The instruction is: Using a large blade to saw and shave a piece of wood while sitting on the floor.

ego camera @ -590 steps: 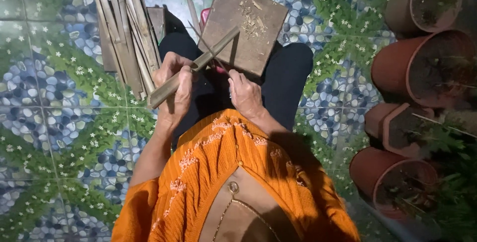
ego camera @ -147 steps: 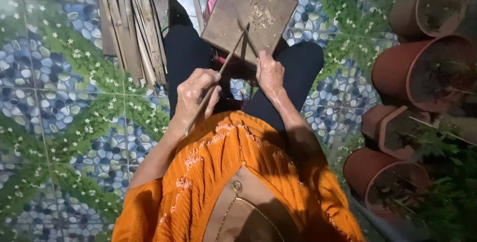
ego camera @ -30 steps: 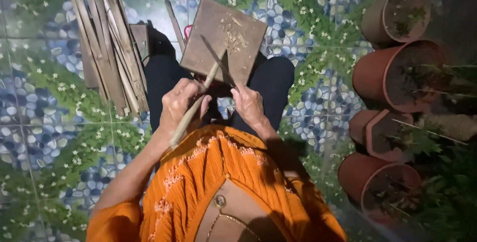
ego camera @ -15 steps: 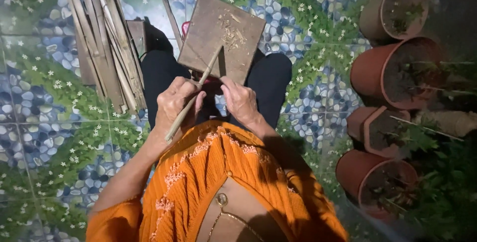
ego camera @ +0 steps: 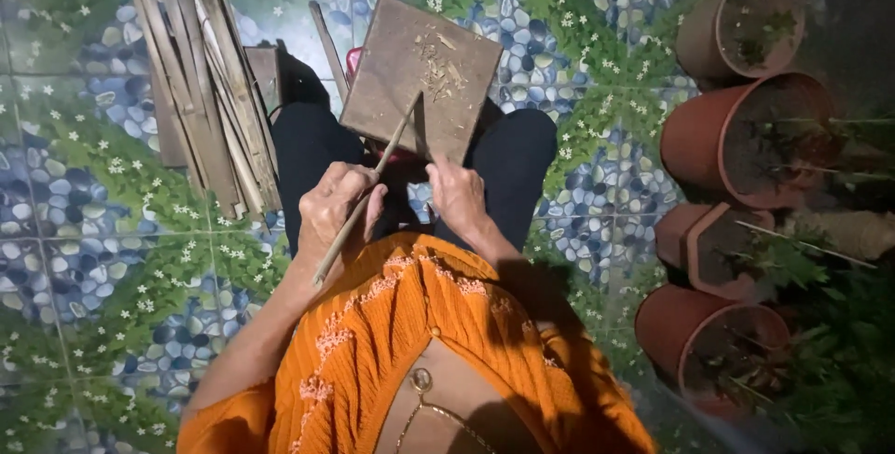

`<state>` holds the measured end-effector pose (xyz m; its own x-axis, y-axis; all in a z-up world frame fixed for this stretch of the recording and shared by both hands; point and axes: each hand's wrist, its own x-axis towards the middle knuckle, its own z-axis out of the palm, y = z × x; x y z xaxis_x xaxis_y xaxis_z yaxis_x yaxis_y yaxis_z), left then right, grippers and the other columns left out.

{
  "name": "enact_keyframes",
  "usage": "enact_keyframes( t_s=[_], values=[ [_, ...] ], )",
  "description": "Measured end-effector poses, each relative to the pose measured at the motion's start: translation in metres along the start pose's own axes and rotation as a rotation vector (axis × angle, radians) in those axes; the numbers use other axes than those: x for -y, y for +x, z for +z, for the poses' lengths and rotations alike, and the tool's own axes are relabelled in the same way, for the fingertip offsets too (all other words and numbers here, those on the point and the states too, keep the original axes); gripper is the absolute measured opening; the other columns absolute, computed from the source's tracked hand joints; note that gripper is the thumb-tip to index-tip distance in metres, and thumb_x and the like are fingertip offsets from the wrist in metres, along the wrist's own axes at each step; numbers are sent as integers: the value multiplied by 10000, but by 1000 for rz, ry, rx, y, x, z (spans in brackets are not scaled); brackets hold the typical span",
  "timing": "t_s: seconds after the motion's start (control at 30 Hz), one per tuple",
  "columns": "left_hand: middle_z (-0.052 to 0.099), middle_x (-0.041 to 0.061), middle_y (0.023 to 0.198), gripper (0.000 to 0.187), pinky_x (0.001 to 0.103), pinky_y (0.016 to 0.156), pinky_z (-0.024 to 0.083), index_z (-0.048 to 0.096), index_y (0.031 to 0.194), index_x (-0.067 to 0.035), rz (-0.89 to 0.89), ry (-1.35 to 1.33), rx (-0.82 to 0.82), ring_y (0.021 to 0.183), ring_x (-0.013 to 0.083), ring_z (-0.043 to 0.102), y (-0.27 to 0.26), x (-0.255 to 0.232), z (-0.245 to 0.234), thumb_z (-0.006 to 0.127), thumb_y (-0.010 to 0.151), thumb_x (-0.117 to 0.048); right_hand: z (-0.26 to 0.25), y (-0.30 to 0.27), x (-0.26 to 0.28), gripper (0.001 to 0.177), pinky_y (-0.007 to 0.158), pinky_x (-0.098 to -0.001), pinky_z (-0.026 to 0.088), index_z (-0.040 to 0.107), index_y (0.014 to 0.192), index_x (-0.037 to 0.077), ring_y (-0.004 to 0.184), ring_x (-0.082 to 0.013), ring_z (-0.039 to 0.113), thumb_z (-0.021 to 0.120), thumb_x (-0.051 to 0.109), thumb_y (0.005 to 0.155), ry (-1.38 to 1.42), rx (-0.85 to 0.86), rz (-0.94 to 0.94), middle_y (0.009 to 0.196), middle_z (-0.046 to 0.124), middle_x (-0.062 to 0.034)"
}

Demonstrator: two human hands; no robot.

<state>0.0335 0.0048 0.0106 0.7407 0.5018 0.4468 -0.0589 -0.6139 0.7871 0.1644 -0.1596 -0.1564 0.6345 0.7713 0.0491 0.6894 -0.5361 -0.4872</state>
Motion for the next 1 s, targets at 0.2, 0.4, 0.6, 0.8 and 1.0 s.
enact_keyframes(
  t_s=[0.2,0.4,0.6,0.8,1.0],
  values=[
    [658,185,768,149,379,514,548,667,841,13,9,11,-8,684,373,685,4,1,-1,684,951,-86,-40,9,50,261,572,-440,599,692,1195,188,730,-330,729,562,309,1004,161,-172,-188,861,729,-77],
    [685,153,784,135,344,523,555,702,826,-32,-34,1,-28,707,331,708,-1,2,-2,696,935,-112,26,9,-14,274,516,-524,562,664,1142,95,620,-388,702,546,308,1017,0,-124,-100,752,708,-168],
    [659,149,752,141,341,494,532,677,801,-29,5,-13,-40,663,321,685,-3,6,-3,691,930,-82,12,19,-16,310,576,-590,543,668,1140,58,665,-443,697,512,285,996,83,-33,112,764,726,-197],
    [642,150,722,165,347,473,529,700,812,-31,4,10,-64,632,337,674,-3,10,3,681,948,-122,9,0,23,275,565,-461,587,680,1193,128,702,-344,729,540,282,1013,179,-139,-123,855,744,-131],
    [663,211,773,131,392,551,554,702,877,15,-36,2,-23,706,406,690,-1,2,-6,680,953,-90,8,3,19,287,574,-389,599,684,1189,171,675,-276,720,485,282,1014,104,-199,-261,762,671,-61]
  ],
)
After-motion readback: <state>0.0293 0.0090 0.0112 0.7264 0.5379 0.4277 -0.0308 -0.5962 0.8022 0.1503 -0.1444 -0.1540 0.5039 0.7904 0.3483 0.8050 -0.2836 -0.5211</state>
